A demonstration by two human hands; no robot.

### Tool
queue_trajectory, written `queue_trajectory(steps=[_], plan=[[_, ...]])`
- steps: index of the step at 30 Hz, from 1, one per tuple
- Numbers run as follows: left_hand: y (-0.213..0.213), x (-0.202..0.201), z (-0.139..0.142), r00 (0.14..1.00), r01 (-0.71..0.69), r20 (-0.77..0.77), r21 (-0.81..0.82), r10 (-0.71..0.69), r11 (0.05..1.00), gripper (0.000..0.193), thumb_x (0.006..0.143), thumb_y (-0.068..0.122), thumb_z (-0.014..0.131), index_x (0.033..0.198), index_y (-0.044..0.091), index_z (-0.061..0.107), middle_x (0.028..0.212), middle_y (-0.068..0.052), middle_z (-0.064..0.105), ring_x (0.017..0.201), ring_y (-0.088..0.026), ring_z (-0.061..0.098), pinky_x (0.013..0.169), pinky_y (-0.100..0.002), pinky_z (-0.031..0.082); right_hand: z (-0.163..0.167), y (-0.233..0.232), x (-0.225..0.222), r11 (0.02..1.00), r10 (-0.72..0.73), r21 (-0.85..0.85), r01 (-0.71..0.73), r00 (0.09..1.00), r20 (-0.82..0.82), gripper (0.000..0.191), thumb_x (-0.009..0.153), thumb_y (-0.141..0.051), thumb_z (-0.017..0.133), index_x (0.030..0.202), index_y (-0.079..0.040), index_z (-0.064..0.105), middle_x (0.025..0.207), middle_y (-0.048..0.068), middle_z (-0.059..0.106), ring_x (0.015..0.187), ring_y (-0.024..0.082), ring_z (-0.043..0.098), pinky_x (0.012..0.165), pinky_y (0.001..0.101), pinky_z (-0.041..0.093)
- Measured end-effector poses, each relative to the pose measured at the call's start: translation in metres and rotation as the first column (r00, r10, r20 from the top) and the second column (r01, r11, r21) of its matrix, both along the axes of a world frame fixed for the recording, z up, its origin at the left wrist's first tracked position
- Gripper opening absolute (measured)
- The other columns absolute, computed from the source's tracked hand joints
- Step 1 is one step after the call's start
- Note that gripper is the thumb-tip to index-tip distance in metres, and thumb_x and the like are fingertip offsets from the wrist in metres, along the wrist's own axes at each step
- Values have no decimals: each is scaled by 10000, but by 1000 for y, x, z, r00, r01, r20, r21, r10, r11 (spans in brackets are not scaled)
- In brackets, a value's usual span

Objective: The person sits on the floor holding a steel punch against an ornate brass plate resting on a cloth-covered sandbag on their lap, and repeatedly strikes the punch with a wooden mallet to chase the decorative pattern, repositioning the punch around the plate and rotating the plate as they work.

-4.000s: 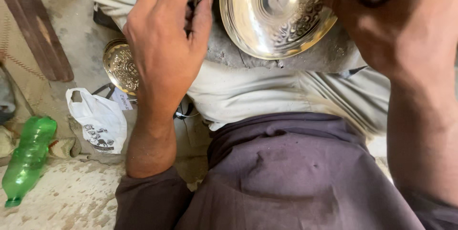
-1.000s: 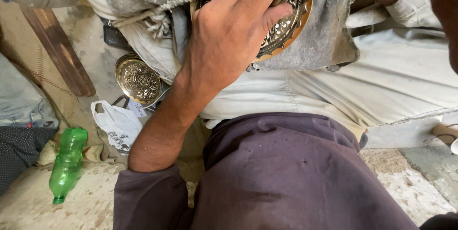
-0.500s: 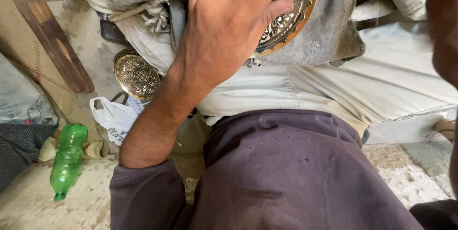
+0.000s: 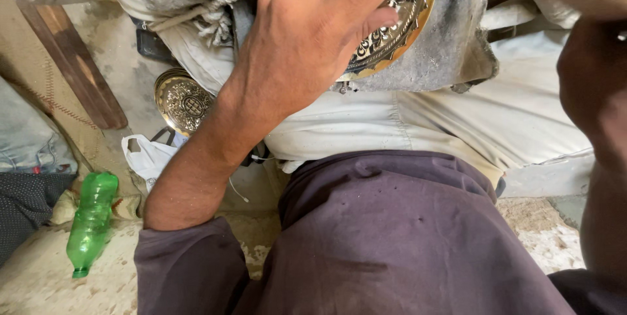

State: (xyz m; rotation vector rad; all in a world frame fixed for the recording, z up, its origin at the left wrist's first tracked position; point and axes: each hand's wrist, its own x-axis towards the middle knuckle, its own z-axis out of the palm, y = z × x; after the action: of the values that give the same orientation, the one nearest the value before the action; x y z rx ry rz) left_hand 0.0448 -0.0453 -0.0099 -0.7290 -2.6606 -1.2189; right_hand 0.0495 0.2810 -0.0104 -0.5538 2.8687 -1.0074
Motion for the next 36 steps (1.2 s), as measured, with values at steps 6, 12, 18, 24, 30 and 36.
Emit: queue_trajectory(steps=[6, 12, 18, 24, 30, 36], plan=[[-2, -4, 4, 999, 32, -15, -55, -33, 998, 466, 1063, 114, 786, 1423, 132, 490, 1168, -86, 657, 961, -259, 716, 798, -352, 608, 0, -2, 4, 1000, -14, -4, 14, 1000, -1, 309, 1022, 153, 538, 1326, 103, 516, 1223, 196, 619, 1040, 260, 658, 881, 293, 556], [-3, -7, 8, 997, 63, -34, -99, -66, 993, 457, 1034, 123, 798, 1397, 114, 519, 989, -88, 641, 837, -261, 686, 712, -370, 583, -1, -1, 8, 1000, -25, -8, 25, 1000, -8, 310, 1031, 163, 525, 1335, 106, 505, 1233, 201, 611, 1046, 262, 654, 883, 291, 552], [-4, -10, 9, 996, 87, -16, -175, -91, 981, 403, 1052, 122, 795, 1382, 128, 564, 900, -90, 600, 733, -224, 672, 611, -358, 561, -6, -1, 20, 999, -41, -26, 40, 999, -14, 311, 1041, 173, 512, 1345, 108, 495, 1243, 205, 604, 1052, 264, 649, 884, 288, 548], [-8, -11, 9, 991, 126, -14, -160, -130, 979, 388, 1049, 101, 755, 1377, 126, 548, 880, -80, 596, 722, -202, 676, 641, -353, 571, -20, 9, 43, 997, -51, -63, 49, 998, -28, 313, 1050, 182, 499, 1354, 111, 485, 1252, 209, 596, 1059, 267, 644, 886, 286, 544], [-6, -16, 14, 989, 142, -21, -212, -150, 967, 279, 1068, 78, 707, 1318, 130, 595, 870, -71, 594, 739, -179, 684, 586, -319, 579, -15, -9, 50, 982, -179, -65, 179, 984, 18, 280, 1049, 152, 535, 1318, 77, 519, 1253, 188, 618, 1087, 242, 642, 948, 323, 539], [-42, 14, 34, 980, -148, -143, -36, 142, 988, 268, 1090, 80, 723, 1298, 120, 559, 1048, -86, 617, 853, -203, 705, 708, -306, 617, 27, -72, 22, 964, -156, -178, 199, 961, 228, 284, 1007, -59, 731, 1211, 43, 562, 1084, 149, 714, 960, 215, 709, 877, 323, 574]])
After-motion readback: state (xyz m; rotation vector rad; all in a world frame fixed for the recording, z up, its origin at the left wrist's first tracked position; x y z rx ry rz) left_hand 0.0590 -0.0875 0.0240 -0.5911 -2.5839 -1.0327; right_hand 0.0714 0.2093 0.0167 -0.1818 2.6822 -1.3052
